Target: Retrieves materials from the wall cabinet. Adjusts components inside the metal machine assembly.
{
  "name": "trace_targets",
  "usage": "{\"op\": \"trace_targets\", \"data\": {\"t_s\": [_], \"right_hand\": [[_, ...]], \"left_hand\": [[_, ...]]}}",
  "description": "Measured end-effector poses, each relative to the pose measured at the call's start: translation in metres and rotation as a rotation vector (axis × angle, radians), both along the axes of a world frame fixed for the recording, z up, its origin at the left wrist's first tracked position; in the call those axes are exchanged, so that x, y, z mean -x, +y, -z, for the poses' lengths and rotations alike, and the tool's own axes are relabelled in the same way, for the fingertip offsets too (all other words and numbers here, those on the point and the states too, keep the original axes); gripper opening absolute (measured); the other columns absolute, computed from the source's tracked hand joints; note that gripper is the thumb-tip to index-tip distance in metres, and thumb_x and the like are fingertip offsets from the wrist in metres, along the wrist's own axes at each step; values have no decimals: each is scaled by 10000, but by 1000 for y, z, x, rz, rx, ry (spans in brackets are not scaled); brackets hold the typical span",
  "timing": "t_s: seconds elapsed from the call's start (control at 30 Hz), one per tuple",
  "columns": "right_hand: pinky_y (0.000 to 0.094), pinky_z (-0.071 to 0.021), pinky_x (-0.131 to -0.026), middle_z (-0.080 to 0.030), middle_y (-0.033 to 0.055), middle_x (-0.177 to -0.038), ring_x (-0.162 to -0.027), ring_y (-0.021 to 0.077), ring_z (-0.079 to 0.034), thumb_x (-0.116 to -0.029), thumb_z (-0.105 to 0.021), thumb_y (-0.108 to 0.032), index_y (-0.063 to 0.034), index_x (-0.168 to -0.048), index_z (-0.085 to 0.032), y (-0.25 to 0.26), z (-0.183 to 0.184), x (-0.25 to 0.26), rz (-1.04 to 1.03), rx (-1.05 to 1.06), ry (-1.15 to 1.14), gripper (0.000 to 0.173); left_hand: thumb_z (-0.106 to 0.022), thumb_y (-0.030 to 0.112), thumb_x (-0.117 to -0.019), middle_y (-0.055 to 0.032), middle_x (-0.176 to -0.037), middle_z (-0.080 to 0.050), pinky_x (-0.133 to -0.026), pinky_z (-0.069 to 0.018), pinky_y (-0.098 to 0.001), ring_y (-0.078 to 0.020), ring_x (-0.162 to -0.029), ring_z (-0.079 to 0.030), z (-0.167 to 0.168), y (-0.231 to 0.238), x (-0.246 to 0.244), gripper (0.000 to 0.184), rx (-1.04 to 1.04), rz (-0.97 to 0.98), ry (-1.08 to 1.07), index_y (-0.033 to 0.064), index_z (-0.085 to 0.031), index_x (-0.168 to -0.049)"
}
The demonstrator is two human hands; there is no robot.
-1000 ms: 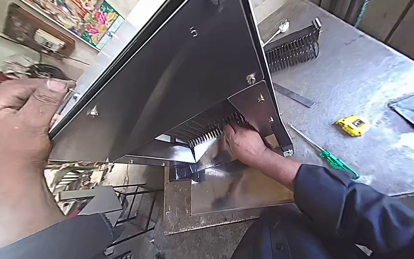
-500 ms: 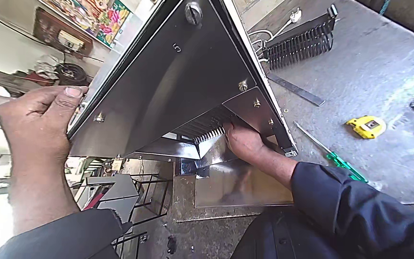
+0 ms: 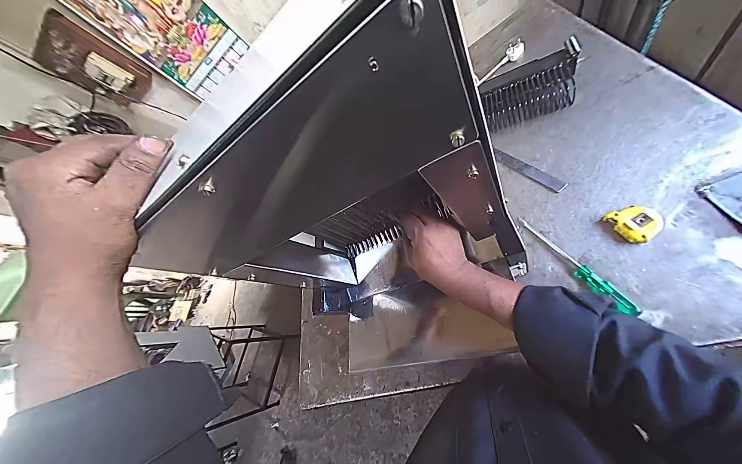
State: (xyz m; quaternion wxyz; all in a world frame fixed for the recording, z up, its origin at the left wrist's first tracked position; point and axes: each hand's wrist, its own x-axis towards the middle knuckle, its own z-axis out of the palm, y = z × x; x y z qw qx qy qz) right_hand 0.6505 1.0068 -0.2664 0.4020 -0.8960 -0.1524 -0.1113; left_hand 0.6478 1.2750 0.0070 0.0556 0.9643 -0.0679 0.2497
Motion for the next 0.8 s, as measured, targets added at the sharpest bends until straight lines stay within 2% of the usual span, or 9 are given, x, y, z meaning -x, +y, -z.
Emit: {"op": "trace_targets", "data": {"t_s": [0.03,0.1,0.2,0.27,0.33,0.43,0.57,0.7,0.8], "right_hand": [[539,-587,-752,-728,147,-1118,-958,346,-727,-993,-596,-149,-86,-1211,-703,-2,4,0,-19,46,99,251],[560,-580,-758,-730,161,-1084,-953,363,-725,-994,-597,-167,-86,-1207,-702,-3,4,0,-12,12,168,251],[522,-571,-631,-716,138,-919,-802,333,-719,-977,-624,-159,-68,-1016,-723,10,-7,-3,82,-141,-29,140],[509,-580,-634,-715,141,-968,-807,325,-717,-966,-642,-145,-65,-1066,-735,12,1,1,87,-136,-57,158],[517,-599,-695,-698,152,-1086,-878,327,-721,-970,-636,-141,-67,-1162,-717,6,9,0,40,-45,60,221],[530,-590,-772,-702,158,-1111,-954,331,-713,-988,-620,-179,-71,-1157,-720,8,1,0,29,-105,163,225],[492,-601,-738,-711,153,-1113,-954,315,-718,-920,-658,-95,-59,-1243,-710,13,-2,3,34,-210,-83,328],[522,-584,-797,-687,165,-1154,-1010,336,-704,-956,-638,-119,-51,-1202,-693,0,4,3,-28,-24,168,261],[538,-578,-752,-712,162,-1034,-938,340,-713,-944,-626,-105,-44,-1091,-713,5,-9,0,-8,-152,129,181]], "left_hand": [[-542,505,-1037,-174,-1206,-685,-1010,-485,-476,-220,-1130,-650,-1,1,0,509,-1,7,-2,50,-716,-1186],[-541,498,-1038,-175,-1216,-682,-1016,-487,-474,-214,-1134,-650,1,0,-1,505,2,13,13,51,-710,-1198],[-542,494,-1039,-141,-1213,-684,-1009,-497,-426,-167,-1122,-648,0,1,-2,485,6,15,19,71,-706,-1210],[-548,512,-1033,-140,-1207,-692,-1013,-500,-428,-166,-1123,-655,0,4,0,497,1,-2,30,82,-708,-1221],[-554,511,-1032,-142,-1190,-679,-1006,-491,-415,-161,-1106,-642,-1,4,0,502,18,-2,30,68,-699,-1219],[-579,469,-1029,-115,-1160,-681,-984,-496,-351,-105,-1067,-635,0,2,-2,467,60,41,24,48,-700,-1190],[-538,470,-1049,-37,-1194,-653,-1000,-474,-291,-32,-1088,-604,5,3,2,447,96,7,64,88,-674,-1237],[-533,456,-1052,-54,-1229,-644,-1032,-453,-289,-41,-1134,-589,3,0,0,457,104,26,65,65,-672,-1242],[-528,435,-1056,-72,-1215,-669,-1023,-479,-299,-49,-1118,-617,-1,-4,1,446,91,54,62,52,-683,-1224]]}}
